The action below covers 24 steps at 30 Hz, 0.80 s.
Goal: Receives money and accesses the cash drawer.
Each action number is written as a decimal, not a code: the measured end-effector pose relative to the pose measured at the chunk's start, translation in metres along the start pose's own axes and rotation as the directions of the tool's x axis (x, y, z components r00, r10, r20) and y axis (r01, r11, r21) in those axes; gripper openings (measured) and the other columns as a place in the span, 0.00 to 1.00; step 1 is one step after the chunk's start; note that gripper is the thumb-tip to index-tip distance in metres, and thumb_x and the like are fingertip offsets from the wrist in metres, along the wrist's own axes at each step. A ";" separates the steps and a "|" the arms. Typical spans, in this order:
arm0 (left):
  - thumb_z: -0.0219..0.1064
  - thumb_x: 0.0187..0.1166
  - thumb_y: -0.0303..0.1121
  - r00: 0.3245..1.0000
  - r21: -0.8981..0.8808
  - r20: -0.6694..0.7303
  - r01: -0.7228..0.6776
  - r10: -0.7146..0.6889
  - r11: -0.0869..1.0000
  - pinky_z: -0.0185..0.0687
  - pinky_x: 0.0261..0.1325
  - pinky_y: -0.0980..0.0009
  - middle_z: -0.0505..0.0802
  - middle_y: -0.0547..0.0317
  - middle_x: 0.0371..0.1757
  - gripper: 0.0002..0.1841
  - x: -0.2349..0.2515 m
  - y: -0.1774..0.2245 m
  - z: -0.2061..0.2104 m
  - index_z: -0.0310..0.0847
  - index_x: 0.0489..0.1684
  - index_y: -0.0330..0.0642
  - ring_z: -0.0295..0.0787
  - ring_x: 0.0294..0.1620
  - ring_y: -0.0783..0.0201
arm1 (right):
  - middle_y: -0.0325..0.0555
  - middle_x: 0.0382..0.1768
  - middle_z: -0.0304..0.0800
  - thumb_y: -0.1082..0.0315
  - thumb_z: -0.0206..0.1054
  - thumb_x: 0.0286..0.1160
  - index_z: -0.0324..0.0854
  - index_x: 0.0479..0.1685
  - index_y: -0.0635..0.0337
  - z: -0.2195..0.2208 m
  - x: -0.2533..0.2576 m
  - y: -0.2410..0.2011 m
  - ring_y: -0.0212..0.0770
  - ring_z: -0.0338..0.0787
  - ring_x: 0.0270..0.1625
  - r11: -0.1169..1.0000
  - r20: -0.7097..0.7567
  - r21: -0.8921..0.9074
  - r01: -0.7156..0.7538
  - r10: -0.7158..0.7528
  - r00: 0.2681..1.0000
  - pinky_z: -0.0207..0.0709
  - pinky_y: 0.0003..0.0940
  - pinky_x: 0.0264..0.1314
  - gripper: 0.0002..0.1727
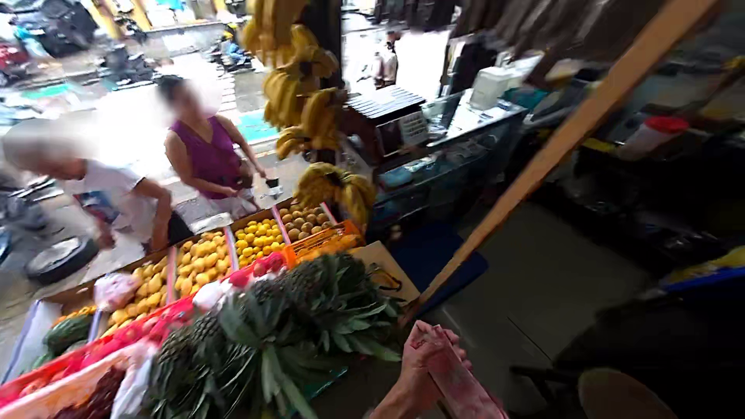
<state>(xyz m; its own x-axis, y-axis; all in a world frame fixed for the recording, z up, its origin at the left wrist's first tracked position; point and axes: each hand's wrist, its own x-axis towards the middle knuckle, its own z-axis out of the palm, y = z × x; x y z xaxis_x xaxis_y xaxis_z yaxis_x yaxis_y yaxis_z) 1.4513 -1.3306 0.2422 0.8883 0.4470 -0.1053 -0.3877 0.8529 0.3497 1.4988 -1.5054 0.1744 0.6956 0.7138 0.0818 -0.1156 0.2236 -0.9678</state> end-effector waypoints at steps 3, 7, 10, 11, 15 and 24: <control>0.70 0.78 0.35 0.991 0.077 0.131 -0.032 0.021 0.997 0.92 0.53 0.56 0.96 0.52 0.46 0.09 0.067 -0.040 0.056 0.84 0.52 0.53 0.96 0.46 0.55 | 0.33 0.50 0.95 0.45 0.72 0.66 0.89 0.56 0.52 -0.038 0.070 -0.080 0.28 0.92 0.57 0.990 -0.161 0.019 -0.141 0.143 0.977 0.84 0.33 0.69 0.25; 0.72 0.77 0.40 0.976 0.146 0.215 -0.078 0.045 0.986 0.91 0.54 0.57 0.95 0.56 0.44 0.07 0.164 -0.088 0.107 0.85 0.49 0.58 0.95 0.46 0.58 | 0.27 0.61 0.94 0.40 0.67 0.74 0.88 0.67 0.34 -0.136 0.142 -0.062 0.26 0.89 0.64 0.959 -0.057 0.118 0.258 -0.252 0.966 0.84 0.31 0.69 0.24; 0.72 0.77 0.40 0.975 0.168 0.209 -0.109 0.072 0.980 0.91 0.51 0.57 0.94 0.56 0.41 0.06 0.240 -0.118 0.128 0.86 0.46 0.58 0.94 0.43 0.58 | 0.31 0.59 0.95 0.47 0.68 0.75 0.89 0.65 0.43 -0.192 0.198 -0.065 0.28 0.91 0.63 0.965 -0.105 0.103 0.241 -0.230 0.967 0.84 0.34 0.71 0.23; 0.72 0.76 0.38 0.978 0.164 0.190 -0.120 0.088 0.979 0.91 0.50 0.57 0.94 0.56 0.40 0.05 0.266 -0.126 0.134 0.86 0.44 0.57 0.94 0.42 0.58 | 0.34 0.56 0.96 0.50 0.70 0.73 0.90 0.62 0.49 -0.211 0.218 -0.067 0.29 0.92 0.59 0.972 -0.126 0.086 0.218 -0.207 0.970 0.85 0.35 0.69 0.22; 0.71 0.77 0.37 0.988 0.167 0.105 -0.129 0.112 0.977 0.91 0.52 0.56 0.93 0.60 0.40 0.04 0.377 -0.162 0.147 0.84 0.42 0.59 0.93 0.43 0.60 | 0.24 0.49 0.97 0.48 0.71 0.75 0.89 0.59 0.42 -0.303 0.304 -0.082 0.22 0.92 0.51 0.989 0.069 0.064 0.130 -0.134 0.989 0.87 0.27 0.60 0.18; 0.60 0.79 0.30 0.976 0.034 -0.126 -0.173 0.176 0.984 0.89 0.56 0.48 0.95 0.53 0.47 0.05 0.594 -0.255 0.199 0.79 0.43 0.54 0.94 0.49 0.52 | 0.24 0.52 0.96 0.45 0.70 0.78 0.86 0.61 0.51 -0.489 0.511 -0.112 0.20 0.91 0.57 0.994 0.344 -0.004 0.113 -0.104 0.933 0.86 0.29 0.67 0.23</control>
<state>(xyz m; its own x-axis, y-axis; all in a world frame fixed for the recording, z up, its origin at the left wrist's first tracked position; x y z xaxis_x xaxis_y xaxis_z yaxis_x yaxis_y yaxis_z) 2.1267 -1.3368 0.2756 0.7681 0.6203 -0.1590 -0.5267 0.7532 0.3942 2.2136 -1.4901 0.2084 0.4172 0.8711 0.2592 -0.0339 0.3000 -0.9533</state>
